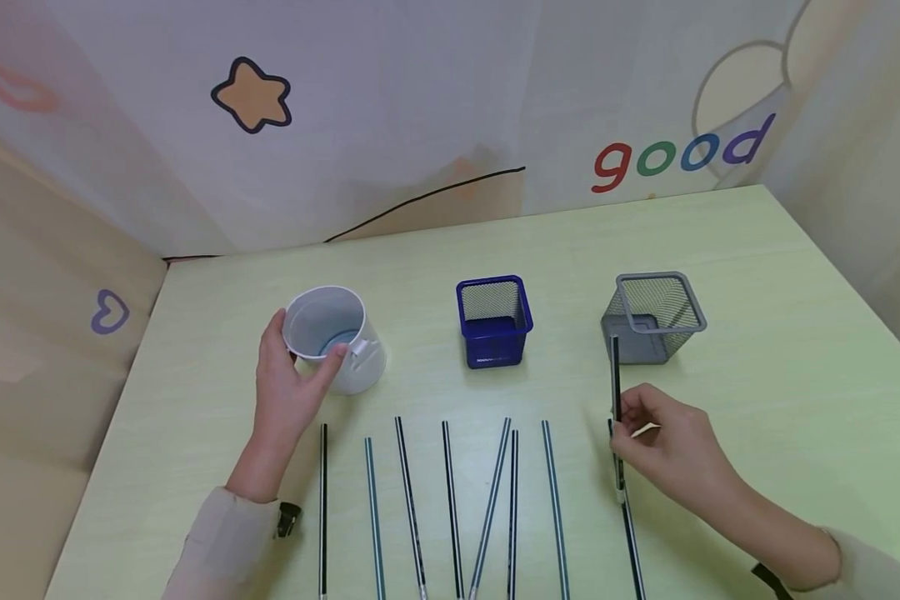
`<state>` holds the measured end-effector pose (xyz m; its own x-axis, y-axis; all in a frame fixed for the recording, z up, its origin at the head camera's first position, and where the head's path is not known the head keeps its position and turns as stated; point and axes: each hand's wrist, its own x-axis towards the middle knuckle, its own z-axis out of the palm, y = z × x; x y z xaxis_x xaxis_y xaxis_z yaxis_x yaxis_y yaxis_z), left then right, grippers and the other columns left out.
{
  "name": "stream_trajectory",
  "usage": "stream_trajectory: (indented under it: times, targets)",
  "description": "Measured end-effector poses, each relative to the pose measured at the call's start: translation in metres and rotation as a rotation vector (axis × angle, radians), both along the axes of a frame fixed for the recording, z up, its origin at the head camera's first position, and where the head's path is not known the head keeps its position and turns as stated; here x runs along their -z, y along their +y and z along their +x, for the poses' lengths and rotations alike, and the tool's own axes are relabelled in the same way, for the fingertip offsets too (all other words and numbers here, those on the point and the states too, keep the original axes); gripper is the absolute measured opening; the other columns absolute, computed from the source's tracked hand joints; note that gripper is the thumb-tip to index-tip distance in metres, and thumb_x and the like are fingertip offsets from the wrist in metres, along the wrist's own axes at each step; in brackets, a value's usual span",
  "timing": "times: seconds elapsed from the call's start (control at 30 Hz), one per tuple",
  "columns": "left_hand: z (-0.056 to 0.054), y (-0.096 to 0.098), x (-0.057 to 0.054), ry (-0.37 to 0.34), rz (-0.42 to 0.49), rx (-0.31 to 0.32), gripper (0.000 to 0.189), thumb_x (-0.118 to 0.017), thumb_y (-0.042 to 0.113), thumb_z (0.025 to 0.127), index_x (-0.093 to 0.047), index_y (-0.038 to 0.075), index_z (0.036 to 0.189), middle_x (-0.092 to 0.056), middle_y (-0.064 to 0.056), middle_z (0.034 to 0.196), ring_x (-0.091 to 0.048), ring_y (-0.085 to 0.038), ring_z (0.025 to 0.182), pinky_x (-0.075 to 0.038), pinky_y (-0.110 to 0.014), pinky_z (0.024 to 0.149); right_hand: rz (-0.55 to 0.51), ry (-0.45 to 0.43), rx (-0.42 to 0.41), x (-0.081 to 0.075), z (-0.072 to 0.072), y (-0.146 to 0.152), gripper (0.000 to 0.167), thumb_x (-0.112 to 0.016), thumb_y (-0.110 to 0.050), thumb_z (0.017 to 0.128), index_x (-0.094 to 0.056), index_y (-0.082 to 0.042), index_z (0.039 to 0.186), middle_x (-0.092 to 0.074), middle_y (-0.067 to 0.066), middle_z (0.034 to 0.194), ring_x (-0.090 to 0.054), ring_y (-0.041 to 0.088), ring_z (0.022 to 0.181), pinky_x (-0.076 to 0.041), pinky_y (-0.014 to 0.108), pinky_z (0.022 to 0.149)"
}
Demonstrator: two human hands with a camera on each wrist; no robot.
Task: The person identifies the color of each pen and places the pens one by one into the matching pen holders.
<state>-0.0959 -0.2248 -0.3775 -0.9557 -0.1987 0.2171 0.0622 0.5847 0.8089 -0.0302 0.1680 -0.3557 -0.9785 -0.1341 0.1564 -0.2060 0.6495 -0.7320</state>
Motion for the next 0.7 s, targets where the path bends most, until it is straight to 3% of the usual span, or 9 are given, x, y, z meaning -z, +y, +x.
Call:
stream_trajectory:
  times: [0.7]
  targets:
    - [0.001,0.001,-0.002,-0.013,-0.008,-0.005,0.088,-0.072,0.027,0.084,-0.018,-0.003,0.147,-0.032,-0.023,0.143,-0.038,-0.038,0.130,-0.035,-0.052,0.108,-0.030,0.004,-0.061,-0.005,-0.004,-0.021,0.016,-0.062,0.007,0.074,-0.058,-0.004,0.086,-0.060,0.000,0.076,-0.055,-0.001,0.069,-0.053,0.018,0.058]
